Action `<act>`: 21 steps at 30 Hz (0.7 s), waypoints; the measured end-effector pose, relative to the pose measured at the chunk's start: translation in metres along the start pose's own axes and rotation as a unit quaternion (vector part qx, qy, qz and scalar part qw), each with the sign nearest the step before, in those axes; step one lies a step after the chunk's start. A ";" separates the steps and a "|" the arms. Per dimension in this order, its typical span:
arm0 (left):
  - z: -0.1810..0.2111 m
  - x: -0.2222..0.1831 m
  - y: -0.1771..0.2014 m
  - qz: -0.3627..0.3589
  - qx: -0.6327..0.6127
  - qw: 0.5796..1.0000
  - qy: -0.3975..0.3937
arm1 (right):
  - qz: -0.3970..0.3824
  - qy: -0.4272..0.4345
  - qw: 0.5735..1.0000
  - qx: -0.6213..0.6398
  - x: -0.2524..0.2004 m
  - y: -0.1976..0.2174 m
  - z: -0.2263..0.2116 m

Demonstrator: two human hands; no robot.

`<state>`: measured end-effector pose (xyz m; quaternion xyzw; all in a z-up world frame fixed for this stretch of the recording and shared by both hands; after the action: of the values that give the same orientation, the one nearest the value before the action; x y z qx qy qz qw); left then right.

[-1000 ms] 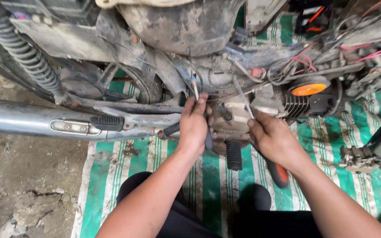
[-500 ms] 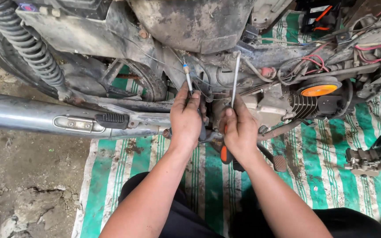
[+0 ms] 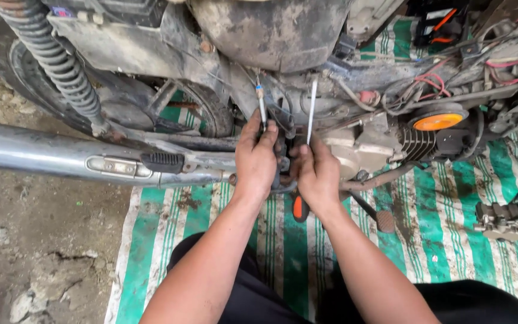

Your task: The person is using hand tools to remove or adjust various components and wiring around a motorcycle engine.

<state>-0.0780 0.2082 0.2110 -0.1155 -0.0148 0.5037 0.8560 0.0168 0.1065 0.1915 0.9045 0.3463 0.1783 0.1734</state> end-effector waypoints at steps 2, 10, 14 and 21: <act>-0.008 0.001 0.004 0.010 0.019 1.000 0.012 | -0.043 -0.059 0.997 -0.019 0.002 -0.002 0.014; -0.024 0.023 -0.004 -0.065 0.335 0.933 -0.111 | -0.054 -0.085 0.990 0.099 0.008 0.039 0.041; -0.030 0.048 -0.012 -0.059 0.367 0.916 -0.149 | -0.091 -0.083 0.987 -0.104 -0.004 0.100 -0.004; -0.006 0.038 -0.005 0.029 0.402 0.895 -0.190 | -0.089 -0.194 0.976 -0.047 -0.033 0.177 0.043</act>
<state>-0.0544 0.2377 0.2032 0.3359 0.0303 0.5038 0.7952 0.1122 -0.0483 0.2241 0.8784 0.3766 -0.0007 0.2943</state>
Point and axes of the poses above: each hand's wrist, its own x-axis towards the middle knuckle, its own y-axis out of the back of the hand, z = x × y, the point moved 2 cm from there along x, towards the middle knuckle, and after that the axes turned 2 degrees about -y, right-handed, at the moved point
